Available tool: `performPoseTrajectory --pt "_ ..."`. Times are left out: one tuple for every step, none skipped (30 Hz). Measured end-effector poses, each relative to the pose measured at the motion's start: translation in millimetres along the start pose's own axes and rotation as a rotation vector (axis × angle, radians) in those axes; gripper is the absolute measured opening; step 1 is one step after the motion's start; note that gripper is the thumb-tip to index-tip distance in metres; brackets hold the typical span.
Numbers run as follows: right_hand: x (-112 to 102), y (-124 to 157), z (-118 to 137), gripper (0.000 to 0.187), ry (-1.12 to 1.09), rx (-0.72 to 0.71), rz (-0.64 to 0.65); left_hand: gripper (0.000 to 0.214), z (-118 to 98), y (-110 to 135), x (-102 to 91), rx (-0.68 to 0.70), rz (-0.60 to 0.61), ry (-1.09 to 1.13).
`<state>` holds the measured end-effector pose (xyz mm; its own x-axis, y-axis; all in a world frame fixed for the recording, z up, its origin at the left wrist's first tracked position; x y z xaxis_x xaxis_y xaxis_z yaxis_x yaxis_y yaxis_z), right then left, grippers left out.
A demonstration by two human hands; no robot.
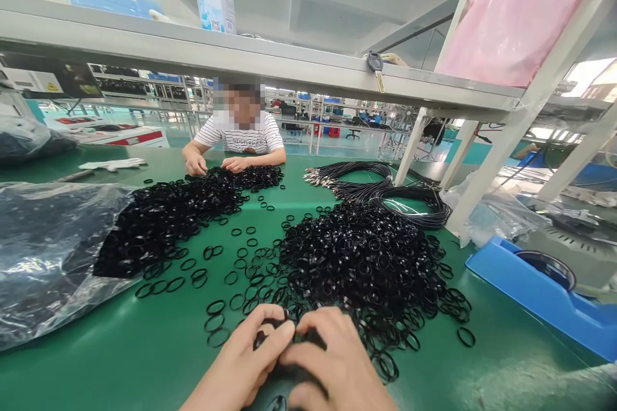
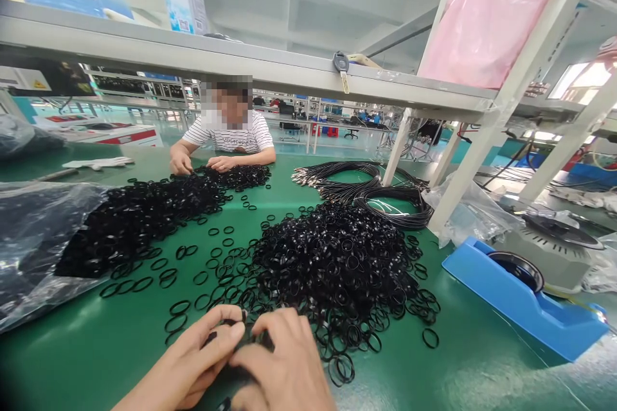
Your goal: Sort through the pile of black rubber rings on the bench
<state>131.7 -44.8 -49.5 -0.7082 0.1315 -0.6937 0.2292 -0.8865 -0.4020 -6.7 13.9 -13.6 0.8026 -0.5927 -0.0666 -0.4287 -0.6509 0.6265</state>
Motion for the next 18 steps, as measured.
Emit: performPoseTrajectory --pt "9 1 2 0.041 -0.016 -0.1 -0.112 0.062 -1 2 0.3 -0.04 0.021 -0.004" --pt "16 1 3 0.037 -0.041 -0.187 -0.192 0.054 -1 3 0.4 -0.064 0.045 0.001" --pt "19 2 1 0.024 -0.106 -0.158 -0.323 0.047 -2 3 -0.1 -0.049 0.046 0.027" --pt "20 2 -1 0.011 -0.127 -0.149 -0.324 0.043 -3 3 -0.9 -0.005 0.033 0.074" --pt "17 2 -3 0.01 -0.186 -0.135 -0.339 0.041 -4 3 -1.7 0.042 0.012 0.123" --pt "13 2 -7 0.015 -0.241 -0.057 -0.236 0.039 -4 3 -2.2 0.078 -0.01 0.166" --pt "6 2 -10 0.017 -0.234 0.029 -0.149 0.038 -4 3 -2.1 0.1 -0.025 0.199" --pt "-3 3 -12 0.018 -0.193 0.098 -0.158 0.038 -3 3 -1.6 0.1 -0.033 0.221" --pt "-11 3 -13 0.02 -0.175 0.146 -0.135 0.04 -2 3 -0.7 0.092 -0.032 0.227" --pt "-17 3 -12 0.021 -0.159 0.163 -0.117 0.042 -2 3 0.6 0.068 -0.014 0.211" --pt "-21 3 -10 0.021 -0.156 0.177 -0.116 0.043 0 2 1.8 0.042 0.011 0.187" --pt "-22 2 -7 0.02 -0.172 0.194 -0.115 0.046 1 1 2.8 0.018 0.043 0.143" --pt "-21 1 -4 0.017 -0.2 0.221 -0.126 0.049 2 0 3.2 0.019 0.059 0.088" --pt "-19 0 0 0.015 -0.237 0.264 -0.148 0.053 3 -2 3.0 0.041 0.063 0.035" --pt "-16 -1 3 0.016 -0.281 0.304 -0.163 0.058 3 -4 2.6 0.075 0.059 -0.003" --pt "-14 -2 7 0.018 -0.319 0.335 -0.175 0.061 4 -5 1.9 0.107 0.047 -0.023" --pt "-12 -4 9 0.017 -0.347 0.359 -0.177 0.063 4 -6 1.3 0.125 0.038 -0.017" --pt "-12 -5 11 0.014 -0.36 0.374 -0.169 0.062 5 -6 1.0 0.117 0.043 0.007"
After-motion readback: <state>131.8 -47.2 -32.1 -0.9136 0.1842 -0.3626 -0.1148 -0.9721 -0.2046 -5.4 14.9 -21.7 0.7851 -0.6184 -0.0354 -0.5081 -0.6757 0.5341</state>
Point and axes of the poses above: each hand's wrist, its own y-axis away from the middle knuckle, its own x-axis out of the palm, z = x × y, the point moved 2 cm from there along -y, towards the middle knuckle, and after that the axes turned 5 degrees about -y, right-handed, at the moved point
